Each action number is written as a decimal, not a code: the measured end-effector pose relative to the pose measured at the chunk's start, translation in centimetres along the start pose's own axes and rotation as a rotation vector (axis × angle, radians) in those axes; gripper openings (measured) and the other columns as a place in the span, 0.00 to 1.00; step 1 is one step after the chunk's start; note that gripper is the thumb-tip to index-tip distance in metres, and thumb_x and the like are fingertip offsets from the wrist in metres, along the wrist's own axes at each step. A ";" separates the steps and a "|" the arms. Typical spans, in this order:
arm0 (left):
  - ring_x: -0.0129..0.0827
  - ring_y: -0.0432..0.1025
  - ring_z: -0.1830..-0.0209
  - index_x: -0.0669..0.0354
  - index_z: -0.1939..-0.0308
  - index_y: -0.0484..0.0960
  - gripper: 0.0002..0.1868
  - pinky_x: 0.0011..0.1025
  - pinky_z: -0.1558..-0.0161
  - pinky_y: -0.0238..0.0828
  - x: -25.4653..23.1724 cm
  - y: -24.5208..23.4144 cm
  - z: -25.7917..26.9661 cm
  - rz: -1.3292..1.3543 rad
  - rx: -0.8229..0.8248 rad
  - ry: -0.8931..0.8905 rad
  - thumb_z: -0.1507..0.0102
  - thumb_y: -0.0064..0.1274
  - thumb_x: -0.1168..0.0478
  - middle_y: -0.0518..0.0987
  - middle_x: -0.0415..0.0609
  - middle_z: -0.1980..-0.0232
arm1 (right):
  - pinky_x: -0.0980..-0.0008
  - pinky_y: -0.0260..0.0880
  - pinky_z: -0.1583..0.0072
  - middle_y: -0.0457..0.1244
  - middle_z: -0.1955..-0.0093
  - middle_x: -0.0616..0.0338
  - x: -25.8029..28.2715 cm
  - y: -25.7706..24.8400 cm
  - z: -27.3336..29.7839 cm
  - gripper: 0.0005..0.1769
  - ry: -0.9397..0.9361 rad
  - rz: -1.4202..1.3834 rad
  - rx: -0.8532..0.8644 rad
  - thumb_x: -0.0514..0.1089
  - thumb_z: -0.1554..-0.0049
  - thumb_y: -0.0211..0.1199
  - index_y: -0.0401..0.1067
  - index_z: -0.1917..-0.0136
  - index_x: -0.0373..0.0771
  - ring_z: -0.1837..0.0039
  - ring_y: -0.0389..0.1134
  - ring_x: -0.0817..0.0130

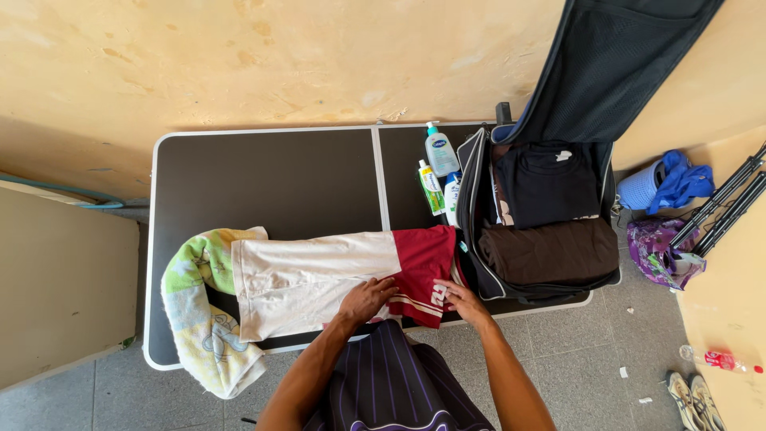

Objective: The person folds several garments and a towel on a table, then places them into an open suitcase. Items handled include a brown t-shirt, a black t-shirt, a red and white t-shirt, and a patterned towel. The person folds each item by hand and stacks them inside the suitcase.

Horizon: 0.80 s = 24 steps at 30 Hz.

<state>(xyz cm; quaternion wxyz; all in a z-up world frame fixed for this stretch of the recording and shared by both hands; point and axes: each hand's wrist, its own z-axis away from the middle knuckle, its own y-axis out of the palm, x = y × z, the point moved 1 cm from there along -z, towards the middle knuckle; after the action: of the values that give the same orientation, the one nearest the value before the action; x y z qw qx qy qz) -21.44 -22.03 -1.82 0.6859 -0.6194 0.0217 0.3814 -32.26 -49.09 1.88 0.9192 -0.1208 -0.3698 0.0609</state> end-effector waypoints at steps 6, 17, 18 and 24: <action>0.41 0.75 0.43 0.50 0.45 0.83 0.16 0.37 0.46 0.73 -0.3 -2.1 0.3 0.332 -0.202 -0.153 0.31 0.48 0.51 0.81 0.41 0.41 | 0.72 0.72 0.36 0.71 0.39 0.57 1.1 -1.2 -1.2 0.22 -0.181 -0.197 0.143 0.32 0.40 0.55 0.73 0.33 0.42 0.38 0.72 0.72; 0.31 0.79 0.68 0.62 0.53 0.84 0.19 0.33 0.64 0.76 1.6 -1.3 -4.3 1.112 -0.441 -0.709 0.39 0.62 0.51 0.86 0.49 0.65 | 0.71 0.60 0.66 0.68 0.68 0.56 3.7 -0.8 -4.7 0.26 0.037 -0.040 -0.193 0.62 0.38 0.55 0.73 0.56 0.35 0.71 0.66 0.69; 0.29 0.80 0.68 0.63 0.53 0.83 0.20 0.32 0.63 0.77 1.7 -1.3 -4.4 1.098 -0.450 -0.688 0.42 0.65 0.52 0.87 0.48 0.65 | 0.69 0.61 0.65 0.67 0.68 0.54 3.9 -0.9 -4.9 0.26 0.009 -0.008 -0.196 0.61 0.37 0.55 0.74 0.56 0.35 0.71 0.65 0.68; 0.47 0.79 0.58 0.57 0.53 0.82 0.19 0.43 0.56 0.73 0.8 -1.7 -4.1 0.787 -0.456 -0.915 0.34 0.53 0.45 0.86 0.53 0.61 | 0.57 0.68 0.58 0.68 0.67 0.45 3.9 -0.7 -4.4 0.28 -0.140 0.266 -0.378 0.62 0.36 0.55 0.74 0.57 0.34 0.63 0.70 0.52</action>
<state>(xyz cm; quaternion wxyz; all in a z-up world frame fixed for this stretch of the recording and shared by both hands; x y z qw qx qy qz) -18.15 -25.13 -1.75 0.2859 -0.4700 -0.1292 0.8250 -26.34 -49.74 1.57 0.8362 -0.3337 -0.4184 0.1195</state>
